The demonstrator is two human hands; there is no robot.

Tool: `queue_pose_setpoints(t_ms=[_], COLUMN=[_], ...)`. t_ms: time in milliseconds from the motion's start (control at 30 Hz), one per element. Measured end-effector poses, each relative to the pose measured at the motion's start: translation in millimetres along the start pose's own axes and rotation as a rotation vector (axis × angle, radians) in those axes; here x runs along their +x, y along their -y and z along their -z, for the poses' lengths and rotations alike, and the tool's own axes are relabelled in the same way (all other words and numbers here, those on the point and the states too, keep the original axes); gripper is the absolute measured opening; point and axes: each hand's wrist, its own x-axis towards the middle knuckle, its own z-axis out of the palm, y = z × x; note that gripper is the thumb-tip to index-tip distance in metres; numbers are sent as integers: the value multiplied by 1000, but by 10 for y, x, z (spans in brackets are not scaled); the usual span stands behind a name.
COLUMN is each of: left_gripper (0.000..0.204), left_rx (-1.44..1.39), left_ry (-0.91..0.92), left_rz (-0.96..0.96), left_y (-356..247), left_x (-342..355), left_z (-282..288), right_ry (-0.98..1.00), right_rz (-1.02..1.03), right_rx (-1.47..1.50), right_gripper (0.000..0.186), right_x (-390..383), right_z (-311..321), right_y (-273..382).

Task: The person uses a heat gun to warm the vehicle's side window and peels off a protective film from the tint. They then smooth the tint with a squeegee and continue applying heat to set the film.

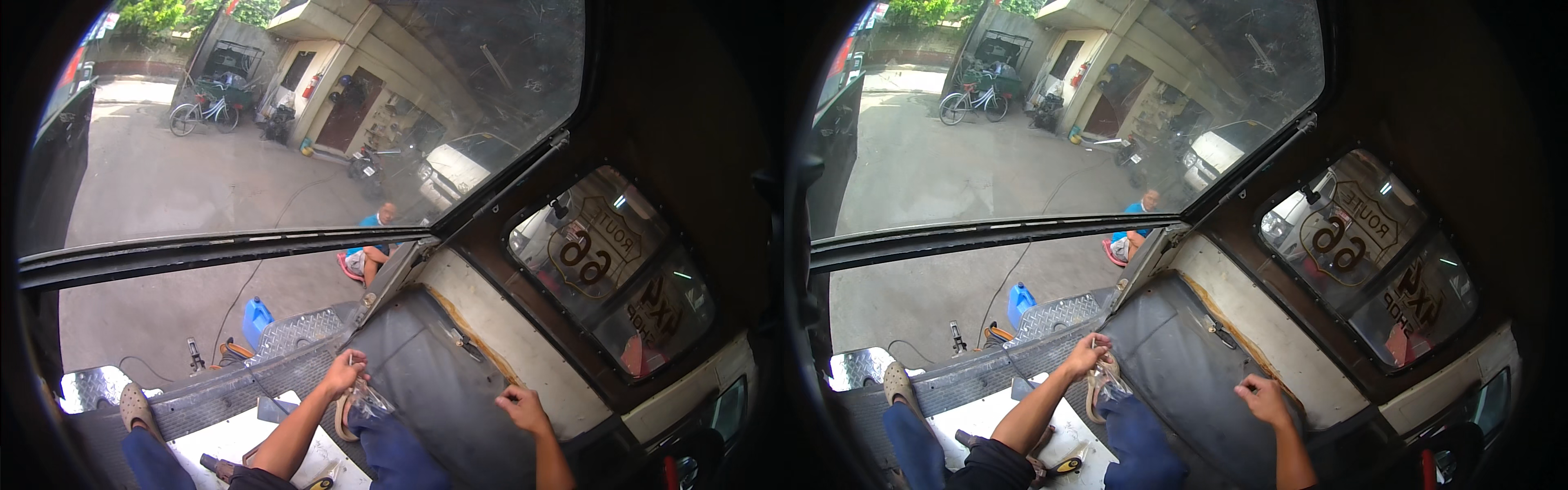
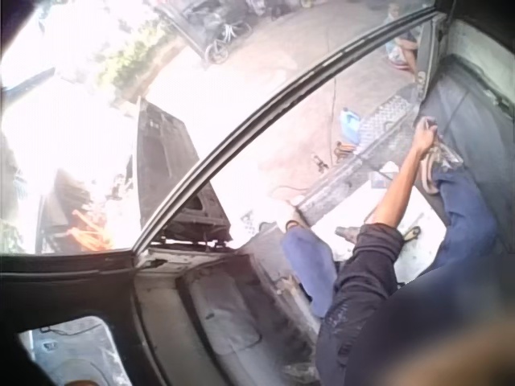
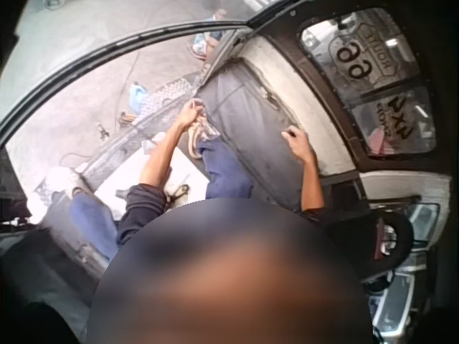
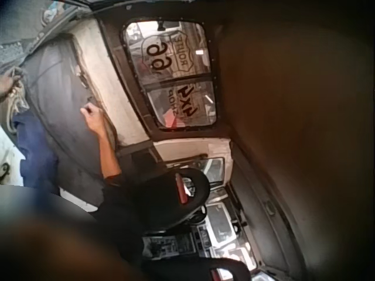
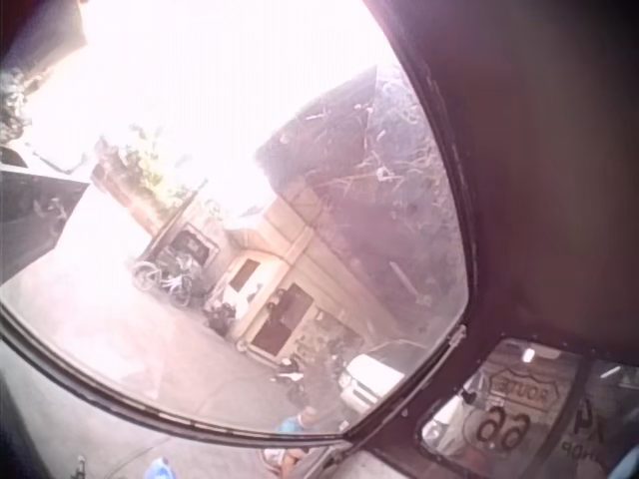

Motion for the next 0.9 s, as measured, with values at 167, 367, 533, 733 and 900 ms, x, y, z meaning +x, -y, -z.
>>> queue_pose_setpoints(t_ms=[167, 367, 533, 733, 900], left_gripper=[67, 42, 6, 15, 31], left_rx=[472, 485, 342, 156, 619], left_ry=[375, 527, 196, 79, -73], left_rz=[-538, -430, -157, -254, -88], left_y=[-160, -429, -415, -513, -828], left_x=[-396, -583, -402, -630, -887], left_z=[-637, -744, -8, 632, 976], right_ry=[382, 592, 364, -171, -611], right_rz=[416, 571, 473, 194, -23], right_rx=[145, 403, 469, 289, 200], right_gripper=[11, 14, 16, 12, 15], right_x=[24, 603, 1258, 2740, 3769], right_z=[-319, -619, -817, -1266, -1366], right_y=[600, 1167, 1370, 1073, 559])
